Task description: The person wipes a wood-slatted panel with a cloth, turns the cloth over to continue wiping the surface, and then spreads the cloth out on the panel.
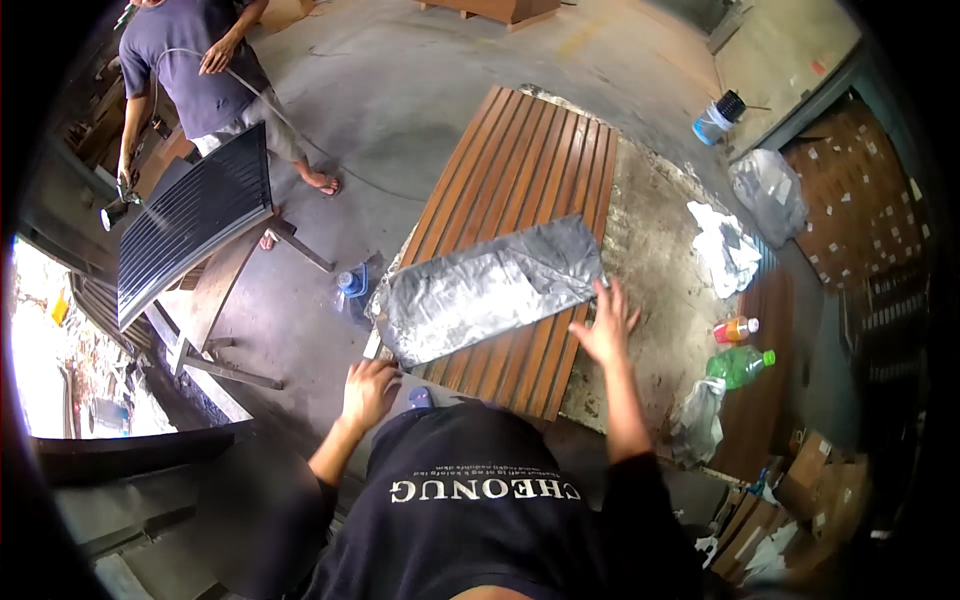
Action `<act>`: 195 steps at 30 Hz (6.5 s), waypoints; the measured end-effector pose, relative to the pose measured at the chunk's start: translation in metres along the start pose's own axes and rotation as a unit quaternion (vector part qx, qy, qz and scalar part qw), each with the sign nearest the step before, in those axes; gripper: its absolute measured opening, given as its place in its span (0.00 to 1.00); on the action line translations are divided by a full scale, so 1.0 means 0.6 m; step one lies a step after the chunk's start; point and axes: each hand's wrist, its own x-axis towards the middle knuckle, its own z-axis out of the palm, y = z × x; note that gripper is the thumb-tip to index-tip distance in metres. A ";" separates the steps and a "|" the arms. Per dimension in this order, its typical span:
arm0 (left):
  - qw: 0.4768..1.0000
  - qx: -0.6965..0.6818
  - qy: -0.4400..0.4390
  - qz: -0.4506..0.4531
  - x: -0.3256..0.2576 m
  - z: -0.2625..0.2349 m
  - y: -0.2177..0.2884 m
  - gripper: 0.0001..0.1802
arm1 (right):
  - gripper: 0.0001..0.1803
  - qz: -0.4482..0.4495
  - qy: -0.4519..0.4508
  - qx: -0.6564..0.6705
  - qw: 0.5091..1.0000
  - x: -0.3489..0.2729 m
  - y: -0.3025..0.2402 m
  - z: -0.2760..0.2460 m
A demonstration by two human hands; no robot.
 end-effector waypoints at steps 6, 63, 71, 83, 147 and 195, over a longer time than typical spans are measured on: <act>0.969 -0.124 0.045 -0.209 -0.069 -0.003 -0.001 0.06 | 0.52 -0.279 -0.122 0.122 0.945 -0.058 -0.226 0.080; 0.765 -0.503 0.038 -0.401 0.071 0.046 -0.030 0.27 | 0.14 -0.227 -0.075 0.199 0.950 0.118 0.073 0.081; 0.996 0.007 0.055 -0.074 0.108 0.020 0.106 0.21 | 0.27 -0.251 -0.047 0.158 0.954 0.100 -0.018 0.058; 0.977 -0.024 0.057 -0.206 0.122 0.032 -0.004 0.11 | 0.43 -0.290 -0.242 0.277 0.884 0.048 -0.139 0.065; 0.940 -0.235 -0.081 -0.234 0.333 0.104 -0.144 0.33 | 0.50 -0.016 -0.042 -0.077 0.996 0.232 -0.152 0.157; 0.899 -0.280 -0.169 -0.290 0.662 0.205 -0.168 0.37 | 0.40 -0.086 -0.160 -0.002 0.983 0.228 -0.277 0.139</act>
